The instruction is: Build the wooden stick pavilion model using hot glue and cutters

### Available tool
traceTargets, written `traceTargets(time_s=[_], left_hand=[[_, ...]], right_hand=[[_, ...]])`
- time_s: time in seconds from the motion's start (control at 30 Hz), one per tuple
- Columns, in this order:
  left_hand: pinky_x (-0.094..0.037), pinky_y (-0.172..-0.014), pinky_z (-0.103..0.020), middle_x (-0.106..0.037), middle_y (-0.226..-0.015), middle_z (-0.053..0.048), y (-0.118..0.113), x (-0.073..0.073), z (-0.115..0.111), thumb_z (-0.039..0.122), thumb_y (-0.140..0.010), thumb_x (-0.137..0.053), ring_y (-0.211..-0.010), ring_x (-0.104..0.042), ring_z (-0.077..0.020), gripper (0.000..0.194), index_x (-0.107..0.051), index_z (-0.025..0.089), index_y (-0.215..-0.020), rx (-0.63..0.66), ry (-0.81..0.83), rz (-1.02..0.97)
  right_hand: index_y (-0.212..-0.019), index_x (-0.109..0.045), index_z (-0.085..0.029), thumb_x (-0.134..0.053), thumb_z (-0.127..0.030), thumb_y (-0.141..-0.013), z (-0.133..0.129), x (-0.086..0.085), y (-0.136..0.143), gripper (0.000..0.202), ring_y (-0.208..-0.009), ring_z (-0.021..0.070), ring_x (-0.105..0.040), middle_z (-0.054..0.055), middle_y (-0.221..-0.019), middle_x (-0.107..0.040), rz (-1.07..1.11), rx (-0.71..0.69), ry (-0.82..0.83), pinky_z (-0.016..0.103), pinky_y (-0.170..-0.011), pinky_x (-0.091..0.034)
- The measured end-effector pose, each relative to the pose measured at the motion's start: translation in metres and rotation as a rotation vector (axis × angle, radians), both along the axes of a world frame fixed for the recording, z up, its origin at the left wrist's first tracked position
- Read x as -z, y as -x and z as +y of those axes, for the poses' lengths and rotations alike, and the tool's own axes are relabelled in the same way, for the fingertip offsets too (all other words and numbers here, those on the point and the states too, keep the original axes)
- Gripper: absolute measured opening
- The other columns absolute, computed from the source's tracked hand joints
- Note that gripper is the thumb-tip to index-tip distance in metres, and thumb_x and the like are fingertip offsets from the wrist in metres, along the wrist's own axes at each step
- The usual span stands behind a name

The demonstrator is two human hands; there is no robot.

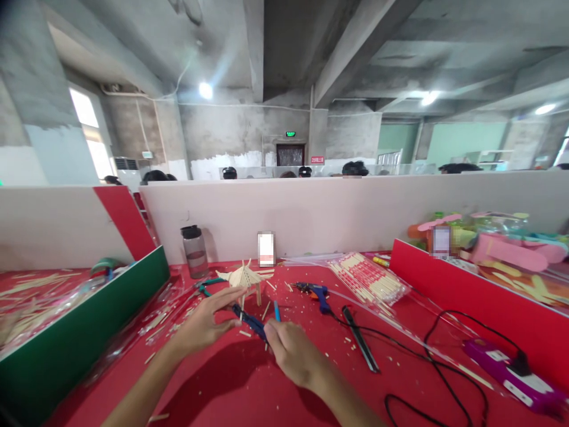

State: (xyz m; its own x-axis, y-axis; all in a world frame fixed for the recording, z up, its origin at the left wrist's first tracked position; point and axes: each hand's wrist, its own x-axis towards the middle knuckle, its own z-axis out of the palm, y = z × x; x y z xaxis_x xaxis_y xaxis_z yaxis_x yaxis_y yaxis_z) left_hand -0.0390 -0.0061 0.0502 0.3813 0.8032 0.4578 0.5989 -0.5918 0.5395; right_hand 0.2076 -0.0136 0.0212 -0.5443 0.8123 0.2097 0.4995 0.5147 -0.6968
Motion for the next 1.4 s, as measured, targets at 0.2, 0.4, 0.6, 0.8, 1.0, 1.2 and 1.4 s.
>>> traceTargets(time_s=[0.2, 0.4, 0.6, 0.8, 1.0, 1.2, 1.4], left_hand=[[-0.044, -0.112, -0.044, -0.057, -0.145, -0.010, -0.001, 0.001, -0.002, 0.025, -0.083, -0.071, -0.134, -0.052, -0.0285, 0.058, -0.057, 0.025, -0.140, 0.010, 0.010, -0.014], [-0.045, -0.111, -0.045, -0.058, -0.144, -0.009, -0.002, 0.001, -0.001, 0.022, -0.083, -0.071, -0.134, -0.052, -0.0292, 0.058, -0.057, 0.027, -0.139, 0.027, 0.003, -0.022], [-0.047, -0.109, -0.043, -0.057, -0.144, -0.010, 0.001, 0.004, 0.003, 0.028, -0.085, -0.071, -0.133, -0.053, -0.0291, 0.057, -0.057, 0.026, -0.140, 0.037, -0.023, -0.003], [-0.048, -0.108, -0.042, -0.059, -0.143, -0.010, 0.004, 0.010, 0.005, 0.030, -0.088, -0.068, -0.131, -0.055, -0.0270, 0.055, -0.055, 0.027, -0.141, 0.036, -0.072, 0.024], [-0.046, -0.110, -0.042, -0.058, -0.143, -0.009, 0.004, 0.009, 0.005, 0.028, -0.086, -0.070, -0.132, -0.054, -0.0276, 0.057, -0.055, 0.028, -0.141, 0.026, -0.065, 0.026], [-0.047, -0.110, -0.041, -0.058, -0.143, -0.008, 0.004, 0.010, 0.005, 0.030, -0.085, -0.071, -0.131, -0.055, -0.0277, 0.056, -0.057, 0.029, -0.139, 0.029, -0.043, 0.006], [-0.049, -0.108, -0.041, -0.059, -0.143, -0.008, 0.004, 0.011, 0.006, 0.033, -0.086, -0.070, -0.130, -0.056, -0.0274, 0.055, -0.057, 0.029, -0.140, 0.037, -0.048, -0.004]], right_hand=[[-0.076, -0.050, -0.021, -0.019, -0.050, -0.105, 0.001, 0.002, -0.001, 0.051, -0.063, 0.0170, -0.056, 0.002, -0.069, -0.060, 0.010, -0.005, 0.007, 0.028, -0.061, -0.034], [-0.075, -0.048, -0.021, -0.020, -0.048, -0.105, -0.001, -0.001, -0.001, 0.049, -0.063, 0.0169, -0.056, 0.002, -0.069, -0.060, 0.005, -0.003, 0.021, 0.028, -0.061, -0.035], [-0.074, -0.048, -0.021, -0.019, -0.048, -0.105, 0.000, 0.001, -0.002, 0.051, -0.063, 0.0168, -0.056, 0.002, -0.068, -0.060, 0.017, -0.002, 0.028, 0.028, -0.060, -0.035], [-0.074, -0.046, -0.021, -0.020, -0.048, -0.105, 0.000, 0.002, -0.002, 0.049, -0.061, 0.0161, -0.054, 0.001, -0.067, -0.057, 0.018, -0.001, 0.026, 0.027, -0.059, -0.032], [-0.072, -0.042, -0.021, -0.022, -0.045, -0.106, 0.001, 0.001, -0.001, 0.046, -0.060, 0.0158, -0.052, 0.000, -0.065, -0.054, 0.001, 0.006, -0.010, 0.027, -0.058, -0.030], [-0.074, -0.043, -0.021, -0.023, -0.043, -0.106, 0.002, 0.002, -0.002, 0.044, -0.061, 0.0156, -0.052, 0.000, -0.066, -0.054, -0.001, -0.007, -0.024, 0.027, -0.059, -0.030], [-0.074, -0.044, -0.021, -0.023, -0.043, -0.106, 0.001, 0.001, -0.002, 0.044, -0.061, 0.0158, -0.052, 0.000, -0.065, -0.055, 0.006, -0.010, -0.018, 0.028, -0.059, -0.030]])
